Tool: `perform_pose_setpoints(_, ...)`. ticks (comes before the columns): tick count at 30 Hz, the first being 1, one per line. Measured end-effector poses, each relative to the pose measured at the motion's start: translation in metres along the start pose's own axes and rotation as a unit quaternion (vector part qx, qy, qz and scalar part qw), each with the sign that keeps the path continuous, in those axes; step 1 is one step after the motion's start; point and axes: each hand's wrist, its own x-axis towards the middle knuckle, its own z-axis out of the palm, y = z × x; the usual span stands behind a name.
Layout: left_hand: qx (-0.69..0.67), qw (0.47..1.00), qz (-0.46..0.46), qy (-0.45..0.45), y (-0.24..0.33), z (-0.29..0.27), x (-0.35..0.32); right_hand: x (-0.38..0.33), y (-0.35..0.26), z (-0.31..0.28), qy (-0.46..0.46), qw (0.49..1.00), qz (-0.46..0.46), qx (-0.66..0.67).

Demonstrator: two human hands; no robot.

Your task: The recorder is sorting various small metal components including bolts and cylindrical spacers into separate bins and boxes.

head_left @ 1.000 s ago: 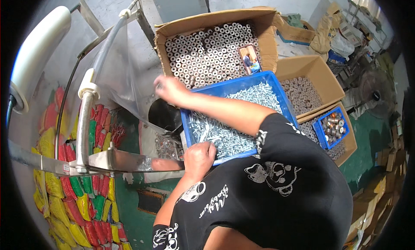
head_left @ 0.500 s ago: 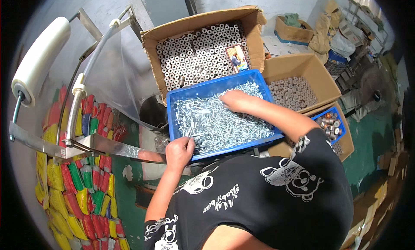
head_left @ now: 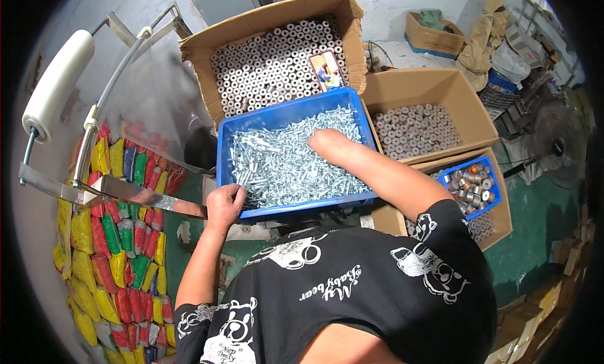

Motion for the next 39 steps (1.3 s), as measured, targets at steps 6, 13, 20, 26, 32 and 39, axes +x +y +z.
perform_pose_setpoints(6,-0.007,1.000,-0.006,0.009,-0.004,0.001,-0.005,-0.004,-0.017,-0.021,-0.028,0.994,0.053,-0.087)
perform_pose_setpoints(13,-0.010,1.000,-0.010,0.008,-0.006,-0.002,-0.004,0.004,0.003,-0.012,0.009,0.998,0.057,0.027)
perform_pose_setpoints(20,-0.073,0.997,0.016,0.028,-0.010,-0.003,-0.003,-0.021,-0.025,-0.034,-0.031,0.997,0.066,-0.030)
perform_pose_setpoints(26,-0.079,0.995,0.038,0.054,-0.012,-0.004,-0.007,-0.026,-0.009,-0.011,0.064,0.998,0.029,0.005)
perform_pose_setpoints(32,-0.115,0.992,0.033,0.051,-0.021,0.002,-0.010,-0.019,-0.014,-0.037,0.166,0.904,0.285,0.272)
perform_pose_setpoints(39,-0.145,0.987,0.048,0.046,-0.022,0.000,-0.007,0.046,-0.001,-0.032,0.086,0.665,0.300,0.679)
